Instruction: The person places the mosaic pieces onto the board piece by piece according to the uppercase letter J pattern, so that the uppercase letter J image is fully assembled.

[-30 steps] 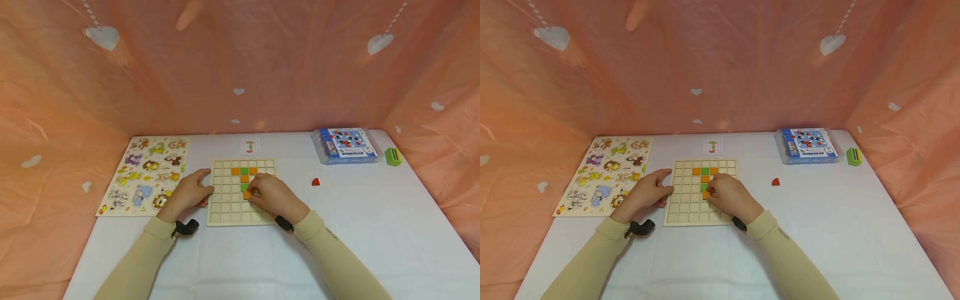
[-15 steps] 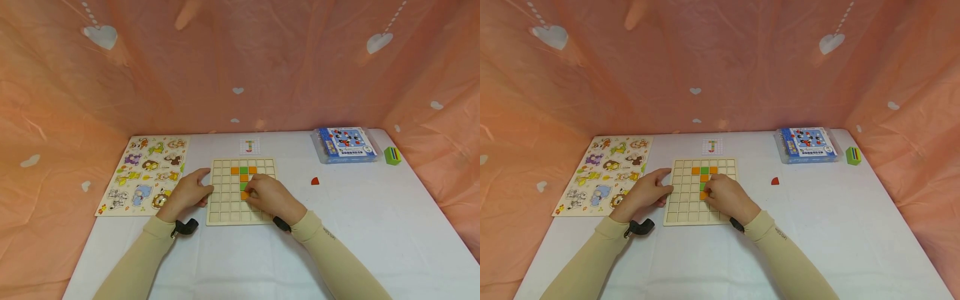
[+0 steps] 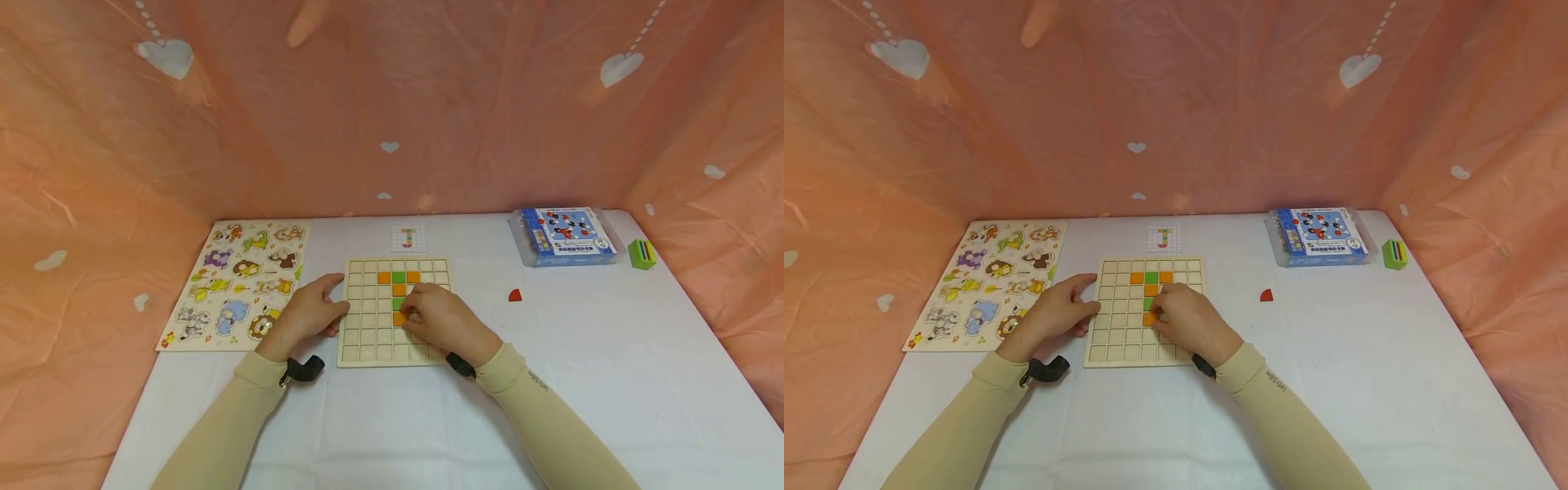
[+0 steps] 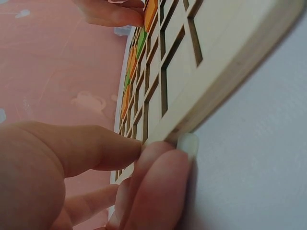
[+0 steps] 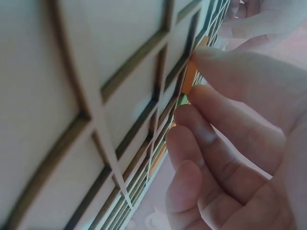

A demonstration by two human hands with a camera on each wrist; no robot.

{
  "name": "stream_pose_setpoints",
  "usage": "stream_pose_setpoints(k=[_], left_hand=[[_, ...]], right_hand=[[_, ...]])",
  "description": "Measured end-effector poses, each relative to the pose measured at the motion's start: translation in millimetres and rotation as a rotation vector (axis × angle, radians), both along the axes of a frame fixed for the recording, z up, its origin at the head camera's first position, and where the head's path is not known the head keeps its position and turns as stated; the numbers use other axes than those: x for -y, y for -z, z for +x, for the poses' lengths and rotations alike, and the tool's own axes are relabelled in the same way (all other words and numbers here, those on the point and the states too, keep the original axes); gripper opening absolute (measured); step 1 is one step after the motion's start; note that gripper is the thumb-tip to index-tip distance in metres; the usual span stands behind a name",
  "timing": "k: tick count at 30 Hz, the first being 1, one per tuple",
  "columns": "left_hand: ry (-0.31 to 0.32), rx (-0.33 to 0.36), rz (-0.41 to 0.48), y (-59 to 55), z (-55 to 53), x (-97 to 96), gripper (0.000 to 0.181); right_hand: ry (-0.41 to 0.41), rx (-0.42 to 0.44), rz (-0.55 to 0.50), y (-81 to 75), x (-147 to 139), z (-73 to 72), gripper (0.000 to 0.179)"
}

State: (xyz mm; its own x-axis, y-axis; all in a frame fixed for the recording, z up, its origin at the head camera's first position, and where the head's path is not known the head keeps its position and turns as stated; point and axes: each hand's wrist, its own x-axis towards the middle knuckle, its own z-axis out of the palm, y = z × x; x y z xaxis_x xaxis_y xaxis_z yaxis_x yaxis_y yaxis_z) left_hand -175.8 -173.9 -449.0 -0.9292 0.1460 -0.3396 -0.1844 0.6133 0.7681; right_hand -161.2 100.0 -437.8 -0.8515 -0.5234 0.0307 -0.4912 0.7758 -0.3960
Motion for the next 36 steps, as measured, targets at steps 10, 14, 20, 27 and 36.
stream_pose_setpoints(k=[10, 14, 20, 27, 36], left_hand=[[0.004, -0.004, -0.011, -1.3, 0.3, 0.9, 0.071], [-0.006, 0.009, -0.014, -0.7, 0.6, 0.6, 0.072], [-0.015, 0.009, -0.005, -0.8, 0.7, -0.2, 0.071], [-0.011, 0.014, -0.009, -0.7, -0.2, -2.9, 0.072], [-0.012, 0.013, -0.017, -2.6, -0.2, -1.4, 0.072]], right_hand=[[-0.021, -0.018, -0.011, -0.2, 2, 0.5, 0.010], [-0.025, -0.021, -0.012, -2.4, 0, 0.1, 0.010], [0.013, -0.001, -0.032, -9.7, -16, -2.0, 0.017], [0.089, 0.041, -0.049, -15.2, -55, -0.1, 0.020], [0.140, 0.025, -0.054, -8.6, -103, 16.3, 0.016]])
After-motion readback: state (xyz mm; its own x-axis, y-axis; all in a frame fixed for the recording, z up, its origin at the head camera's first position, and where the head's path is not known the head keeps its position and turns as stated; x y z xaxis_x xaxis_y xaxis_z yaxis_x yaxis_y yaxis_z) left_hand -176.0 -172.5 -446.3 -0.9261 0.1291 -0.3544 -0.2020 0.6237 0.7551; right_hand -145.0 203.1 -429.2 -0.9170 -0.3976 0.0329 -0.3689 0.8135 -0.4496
